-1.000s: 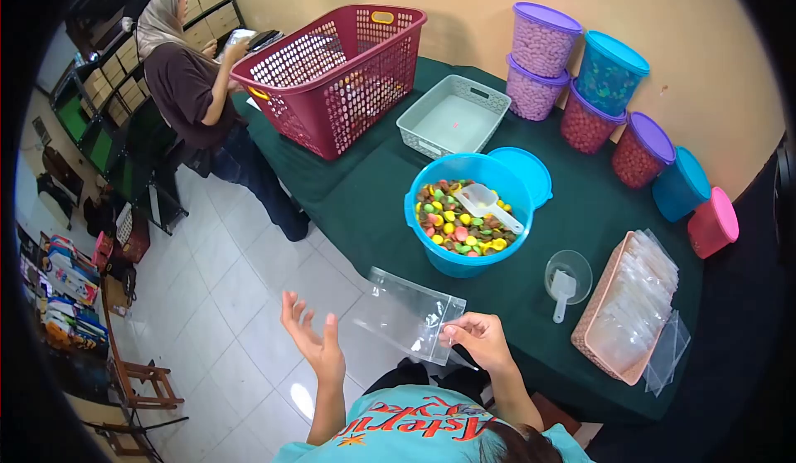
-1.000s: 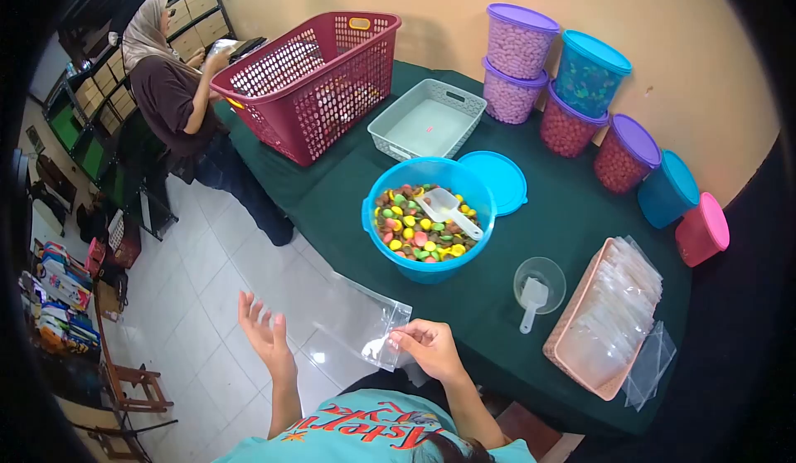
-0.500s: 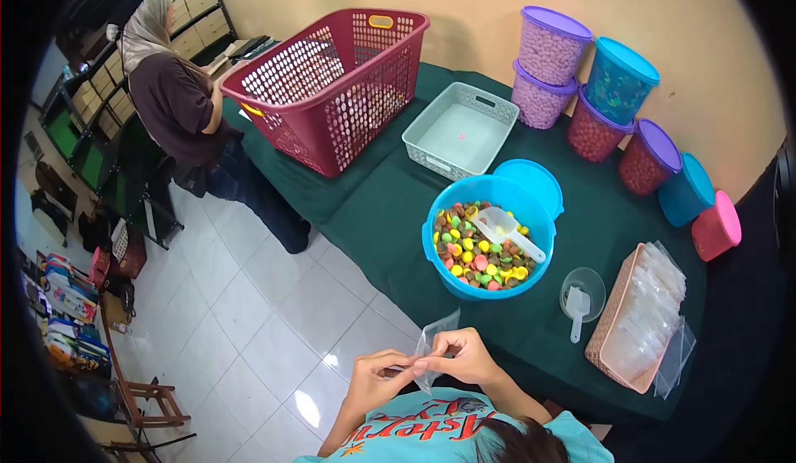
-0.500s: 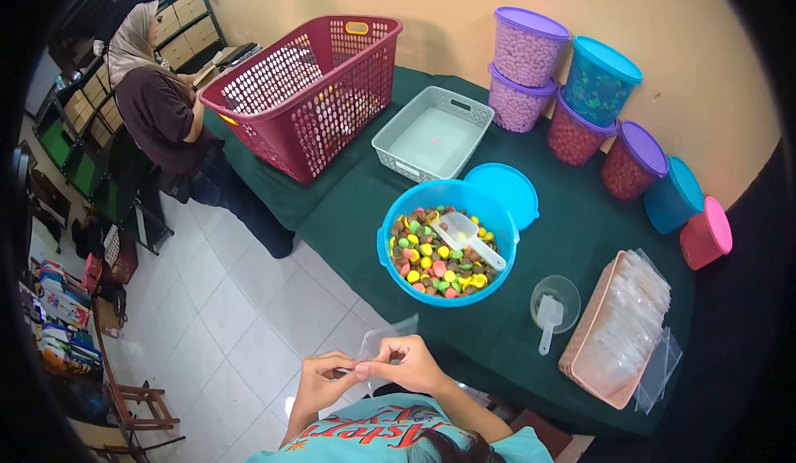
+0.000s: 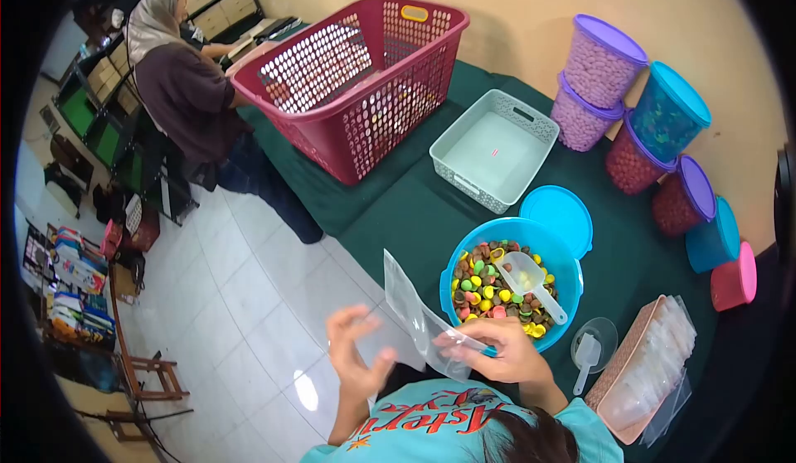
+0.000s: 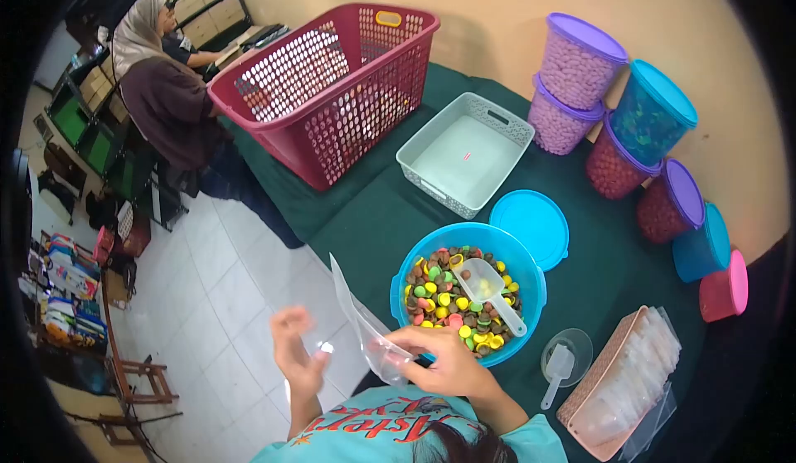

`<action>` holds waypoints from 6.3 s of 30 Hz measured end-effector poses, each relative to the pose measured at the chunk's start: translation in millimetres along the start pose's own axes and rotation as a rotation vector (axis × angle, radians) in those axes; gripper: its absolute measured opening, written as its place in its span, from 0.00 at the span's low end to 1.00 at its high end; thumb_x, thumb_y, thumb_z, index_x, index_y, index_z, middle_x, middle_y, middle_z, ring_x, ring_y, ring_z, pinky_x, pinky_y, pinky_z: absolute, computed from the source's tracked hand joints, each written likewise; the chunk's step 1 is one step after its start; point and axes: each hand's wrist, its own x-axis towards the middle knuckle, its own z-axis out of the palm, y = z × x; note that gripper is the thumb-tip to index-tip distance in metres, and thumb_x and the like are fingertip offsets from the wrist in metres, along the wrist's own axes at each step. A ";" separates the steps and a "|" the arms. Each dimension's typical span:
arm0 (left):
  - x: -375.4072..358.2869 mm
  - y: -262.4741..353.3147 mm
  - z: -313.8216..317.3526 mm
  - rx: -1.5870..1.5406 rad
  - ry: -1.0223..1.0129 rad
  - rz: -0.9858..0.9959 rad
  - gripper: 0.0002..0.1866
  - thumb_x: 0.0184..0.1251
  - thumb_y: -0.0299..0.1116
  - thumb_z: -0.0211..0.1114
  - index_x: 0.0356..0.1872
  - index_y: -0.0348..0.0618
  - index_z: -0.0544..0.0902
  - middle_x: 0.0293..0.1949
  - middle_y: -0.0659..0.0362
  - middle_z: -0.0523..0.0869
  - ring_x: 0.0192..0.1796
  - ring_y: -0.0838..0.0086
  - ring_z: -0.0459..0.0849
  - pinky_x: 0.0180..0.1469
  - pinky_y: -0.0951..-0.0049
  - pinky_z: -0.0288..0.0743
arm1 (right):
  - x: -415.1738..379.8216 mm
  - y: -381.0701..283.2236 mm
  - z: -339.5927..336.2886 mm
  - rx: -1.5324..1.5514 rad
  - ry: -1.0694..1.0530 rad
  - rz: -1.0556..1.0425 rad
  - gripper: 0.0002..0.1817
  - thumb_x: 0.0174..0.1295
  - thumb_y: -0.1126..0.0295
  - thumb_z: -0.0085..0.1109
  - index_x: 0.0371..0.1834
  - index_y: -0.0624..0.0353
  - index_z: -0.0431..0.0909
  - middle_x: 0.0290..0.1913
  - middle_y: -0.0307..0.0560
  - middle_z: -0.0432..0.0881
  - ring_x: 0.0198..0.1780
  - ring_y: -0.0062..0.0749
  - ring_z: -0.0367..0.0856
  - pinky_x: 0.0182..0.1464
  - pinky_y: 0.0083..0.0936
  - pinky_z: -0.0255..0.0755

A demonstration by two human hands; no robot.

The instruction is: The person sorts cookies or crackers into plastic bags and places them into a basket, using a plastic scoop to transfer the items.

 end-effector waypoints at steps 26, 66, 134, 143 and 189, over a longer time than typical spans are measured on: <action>155.0 -31.8 58.6 -0.220 -0.837 0.370 0.52 0.25 0.45 0.79 0.58 0.36 0.63 0.57 0.49 0.65 0.59 0.60 0.66 0.61 0.58 0.58 | -8.2 12.6 -11.5 0.174 0.870 0.220 0.06 0.48 0.84 0.54 0.29 0.70 0.79 0.24 0.42 0.78 0.22 0.17 0.75 0.21 0.11 0.67; 130.4 -96.0 46.4 -0.378 -1.339 0.095 0.43 0.33 0.37 0.76 0.56 0.37 0.66 0.53 0.47 0.69 0.56 0.58 0.70 0.56 0.65 0.63 | 15.9 37.4 -65.3 -1.747 0.675 0.428 0.26 0.44 0.79 0.56 0.50 0.46 0.71 0.32 0.37 0.72 0.41 0.27 0.71 0.54 0.39 0.48; 128.6 -117.4 77.9 -0.433 -1.538 0.004 0.46 0.38 0.44 0.74 0.60 0.35 0.62 0.57 0.47 0.64 0.61 0.58 0.63 0.61 0.63 0.56 | -12.8 43.9 -51.3 -0.739 0.328 0.601 0.38 0.35 0.48 0.67 0.51 0.54 0.68 0.43 0.46 0.77 0.45 0.36 0.75 0.49 0.30 0.50; 124.9 -109.6 78.6 -0.319 -1.421 0.130 0.47 0.35 0.45 0.75 0.59 0.33 0.63 0.56 0.48 0.63 0.59 0.61 0.66 0.60 0.65 0.60 | -16.3 33.6 -66.7 -0.498 0.382 0.462 0.37 0.36 0.53 0.70 0.51 0.57 0.68 0.41 0.51 0.77 0.46 0.37 0.75 0.50 0.29 0.65; 60.3 -63.7 35.1 -0.229 -1.060 -0.080 0.48 0.22 0.42 0.80 0.54 0.36 0.71 0.52 0.48 0.73 0.55 0.61 0.72 0.56 0.65 0.66 | -3.1 -52.0 -59.0 -1.739 -0.045 0.605 0.15 0.41 0.74 0.61 0.36 0.53 0.77 0.29 0.41 0.77 0.41 0.31 0.74 0.54 0.32 0.54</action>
